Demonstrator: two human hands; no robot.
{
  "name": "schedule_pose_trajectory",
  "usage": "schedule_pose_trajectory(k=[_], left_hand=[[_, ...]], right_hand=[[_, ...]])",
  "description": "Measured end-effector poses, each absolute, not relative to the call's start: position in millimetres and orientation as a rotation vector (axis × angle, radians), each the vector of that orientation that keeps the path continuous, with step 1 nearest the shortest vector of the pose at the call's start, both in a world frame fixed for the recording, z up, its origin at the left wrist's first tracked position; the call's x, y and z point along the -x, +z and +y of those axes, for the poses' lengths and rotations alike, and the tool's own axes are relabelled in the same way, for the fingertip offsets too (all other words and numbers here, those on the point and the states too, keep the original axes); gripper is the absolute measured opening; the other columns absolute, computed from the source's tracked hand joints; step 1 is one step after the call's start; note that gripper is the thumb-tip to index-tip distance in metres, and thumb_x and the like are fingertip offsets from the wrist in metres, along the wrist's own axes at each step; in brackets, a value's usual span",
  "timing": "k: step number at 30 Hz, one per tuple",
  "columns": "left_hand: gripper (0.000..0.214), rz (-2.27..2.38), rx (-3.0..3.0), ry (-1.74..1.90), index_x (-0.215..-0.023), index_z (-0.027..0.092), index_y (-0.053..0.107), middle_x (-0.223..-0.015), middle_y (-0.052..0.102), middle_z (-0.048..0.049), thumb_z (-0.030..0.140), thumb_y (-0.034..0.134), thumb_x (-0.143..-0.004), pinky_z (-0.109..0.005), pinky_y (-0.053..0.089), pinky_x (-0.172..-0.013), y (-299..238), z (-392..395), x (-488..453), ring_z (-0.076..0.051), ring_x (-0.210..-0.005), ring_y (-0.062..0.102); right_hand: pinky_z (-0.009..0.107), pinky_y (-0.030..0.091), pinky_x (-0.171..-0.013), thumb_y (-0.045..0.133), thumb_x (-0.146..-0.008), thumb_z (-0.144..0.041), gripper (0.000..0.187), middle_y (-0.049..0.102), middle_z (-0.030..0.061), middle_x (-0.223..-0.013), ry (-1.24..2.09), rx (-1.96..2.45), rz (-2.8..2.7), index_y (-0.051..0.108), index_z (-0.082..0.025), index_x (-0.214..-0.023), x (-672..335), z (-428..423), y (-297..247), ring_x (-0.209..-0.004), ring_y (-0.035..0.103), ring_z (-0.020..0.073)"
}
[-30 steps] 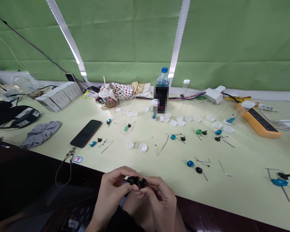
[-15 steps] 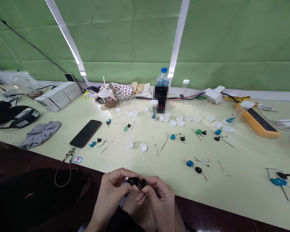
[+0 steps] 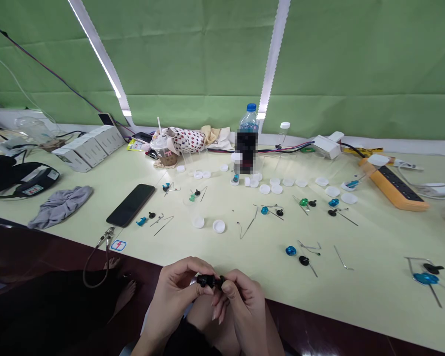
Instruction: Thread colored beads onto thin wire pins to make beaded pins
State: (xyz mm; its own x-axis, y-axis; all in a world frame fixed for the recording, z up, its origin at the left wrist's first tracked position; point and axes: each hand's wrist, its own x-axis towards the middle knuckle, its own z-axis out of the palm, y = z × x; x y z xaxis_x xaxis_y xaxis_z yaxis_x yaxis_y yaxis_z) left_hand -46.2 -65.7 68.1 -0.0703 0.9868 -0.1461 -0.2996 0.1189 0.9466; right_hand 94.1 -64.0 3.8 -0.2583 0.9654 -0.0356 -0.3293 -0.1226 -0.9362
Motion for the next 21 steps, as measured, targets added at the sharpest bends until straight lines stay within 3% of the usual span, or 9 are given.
schedule_pose_trajectory(k=[6,10,12,15,21], left_hand=[[0.021,1.068,-0.822,1.302,-0.073,0.016,0.073,-0.073,0.074,-0.0023,-0.002,0.073,-0.062,-0.023,0.051,-0.071,62.2,-65.8,47.4,-0.015,-0.073,0.066],[0.019,1.024,-0.762,1.349,-0.075,0.015,0.072,-0.075,0.074,-0.0028,0.002,0.076,-0.063,-0.024,0.051,-0.068,56.3,-64.4,49.0,-0.015,-0.072,0.066],[0.019,1.035,-0.744,1.358,-0.076,0.015,0.072,-0.075,0.074,-0.0030,0.003,0.078,-0.063,-0.024,0.051,-0.069,54.9,-63.3,49.9,-0.016,-0.073,0.067],[0.019,1.039,-0.741,1.345,-0.076,0.015,0.072,-0.073,0.074,-0.0029,0.004,0.080,-0.062,-0.024,0.051,-0.070,54.6,-62.6,50.1,-0.015,-0.072,0.067],[0.019,1.023,-0.744,1.342,-0.075,0.014,0.072,-0.073,0.074,-0.0031,0.005,0.081,-0.062,-0.023,0.051,-0.069,55.5,-63.2,47.5,-0.015,-0.073,0.067]], right_hand=[[0.022,0.046,-0.041,0.051,-0.094,-0.043,0.035,0.064,0.0009,-0.056,1.566,0.878,-1.147,0.063,-0.019,-0.070,-96.0,-63.3,5.5,-0.044,0.058,0.0139],[0.024,0.057,-0.057,0.063,-0.088,-0.035,0.016,0.071,0.0021,-0.075,1.318,0.918,-1.189,0.068,-0.022,-0.097,-94.2,-65.1,8.2,-0.062,0.067,0.0166],[0.025,0.059,-0.067,0.068,-0.084,-0.025,0.024,0.073,0.0036,-0.092,1.174,0.971,-1.175,0.066,-0.025,-0.108,-92.6,-66.3,8.8,-0.077,0.070,0.0179],[0.026,0.060,-0.072,0.066,-0.084,-0.017,0.020,0.071,0.0054,-0.095,1.032,0.963,-1.225,0.069,-0.024,-0.103,-90.7,-67.0,10.0,-0.085,0.070,0.0188],[0.024,0.060,-0.069,0.066,-0.082,-0.012,0.020,0.072,0.0047,-0.092,0.984,0.932,-1.255,0.072,-0.024,-0.096,-90.7,-65.2,12.8,-0.082,0.070,0.0178]])
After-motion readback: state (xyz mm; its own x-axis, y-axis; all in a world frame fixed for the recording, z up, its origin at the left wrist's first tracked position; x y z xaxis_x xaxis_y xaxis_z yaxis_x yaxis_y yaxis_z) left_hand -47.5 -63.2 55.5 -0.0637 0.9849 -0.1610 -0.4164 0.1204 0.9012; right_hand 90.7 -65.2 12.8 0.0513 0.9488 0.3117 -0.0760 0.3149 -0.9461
